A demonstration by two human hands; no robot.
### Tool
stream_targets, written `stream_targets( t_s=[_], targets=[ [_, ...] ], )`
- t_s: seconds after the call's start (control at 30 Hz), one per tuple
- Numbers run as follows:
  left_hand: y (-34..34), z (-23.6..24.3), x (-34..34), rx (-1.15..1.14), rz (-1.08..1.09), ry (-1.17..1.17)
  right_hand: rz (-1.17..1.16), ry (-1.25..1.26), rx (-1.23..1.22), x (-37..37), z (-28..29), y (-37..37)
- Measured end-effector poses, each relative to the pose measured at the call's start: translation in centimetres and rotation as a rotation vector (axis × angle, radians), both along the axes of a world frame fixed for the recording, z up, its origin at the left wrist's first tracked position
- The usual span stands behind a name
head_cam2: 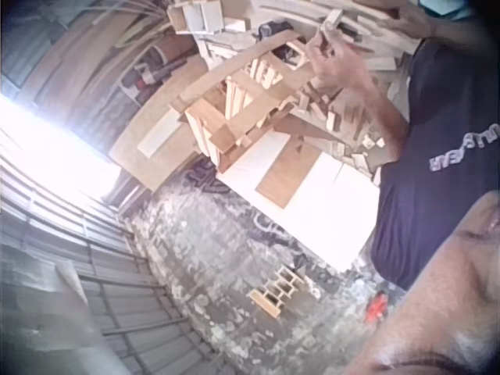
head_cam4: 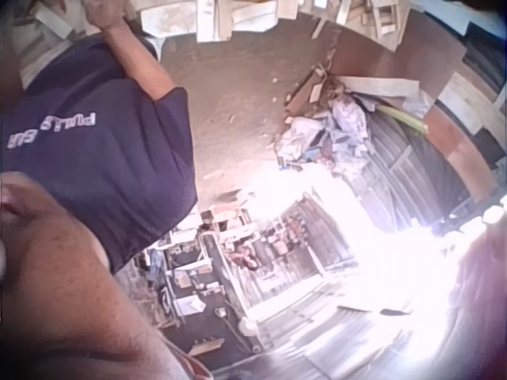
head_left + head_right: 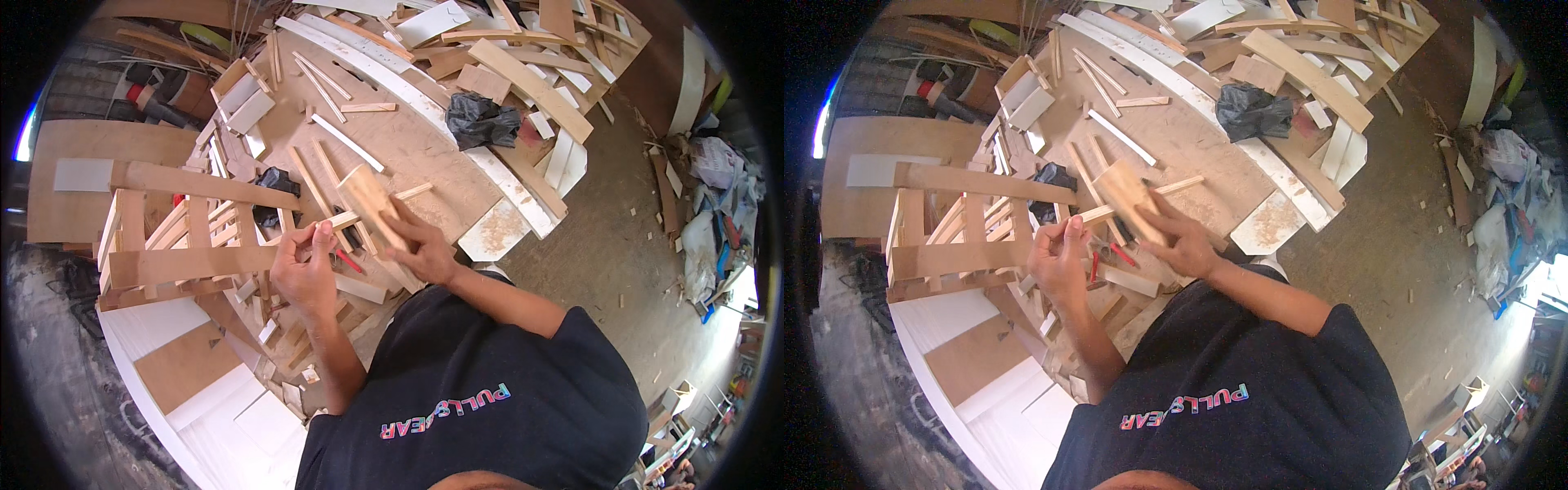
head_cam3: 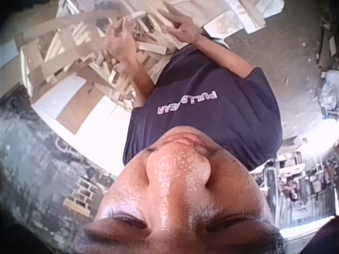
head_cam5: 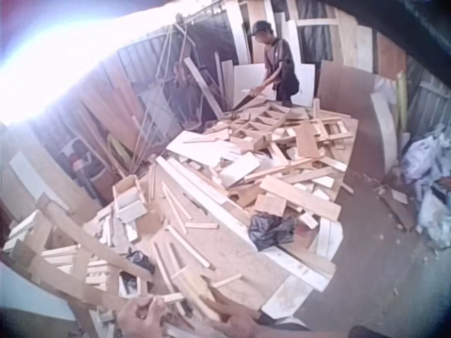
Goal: The person assembles a wooden structure by sanding small wood pieces, positioning them against a larger frame, and hammering nails into the joints.
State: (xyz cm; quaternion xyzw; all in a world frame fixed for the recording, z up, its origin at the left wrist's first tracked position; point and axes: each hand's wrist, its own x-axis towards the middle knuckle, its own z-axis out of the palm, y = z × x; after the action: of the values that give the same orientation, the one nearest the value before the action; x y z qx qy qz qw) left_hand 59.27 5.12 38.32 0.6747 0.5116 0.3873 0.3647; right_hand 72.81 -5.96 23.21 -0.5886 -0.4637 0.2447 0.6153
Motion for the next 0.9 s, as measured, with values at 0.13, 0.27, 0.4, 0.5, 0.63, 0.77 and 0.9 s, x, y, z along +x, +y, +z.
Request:
stream_targets(
  t_s=[0.13,0.27,0.4,0.5,0.63,0.77,0.9],
  targets=[
    [1.9,-0.4,-2.1,-0.193,-0.056,-0.225,-0.058,0.225,-0.441,3.7,-6.7,1.2],
    [1.2,-1.2,-2.4,-0.203,-0.086,-0.275,0.127,0.094,-0.235,2.1,1.8,0.7],
    [1.2,-1.0,-2.3,-0.221,-0.063,-0.280,0.198,0.128,-0.129,3.1,-0.4,0.5],
    [1.5,-1.3,-2.3,-0.204,-0.137,-0.309,0.000,0.198,-0.574,7.0,-9.4,-0.1],
    [0.5,-1.4,-1.5,-0.210,-0.132,-0.348,0.084,0.141,-0.364,5.3,-5.9,-0.6],
    [0.8,-1.3,-2.3,-0.206,-0.168,-0.278,0.125,0.193,-0.371,6.0,-4.5,-1.4],
    [0.7,-1.9,-2.0,-0.165,-0.210,-0.305,0.103,0.145,-0.581,9.8,-8.3,-1.1]
  ],
)
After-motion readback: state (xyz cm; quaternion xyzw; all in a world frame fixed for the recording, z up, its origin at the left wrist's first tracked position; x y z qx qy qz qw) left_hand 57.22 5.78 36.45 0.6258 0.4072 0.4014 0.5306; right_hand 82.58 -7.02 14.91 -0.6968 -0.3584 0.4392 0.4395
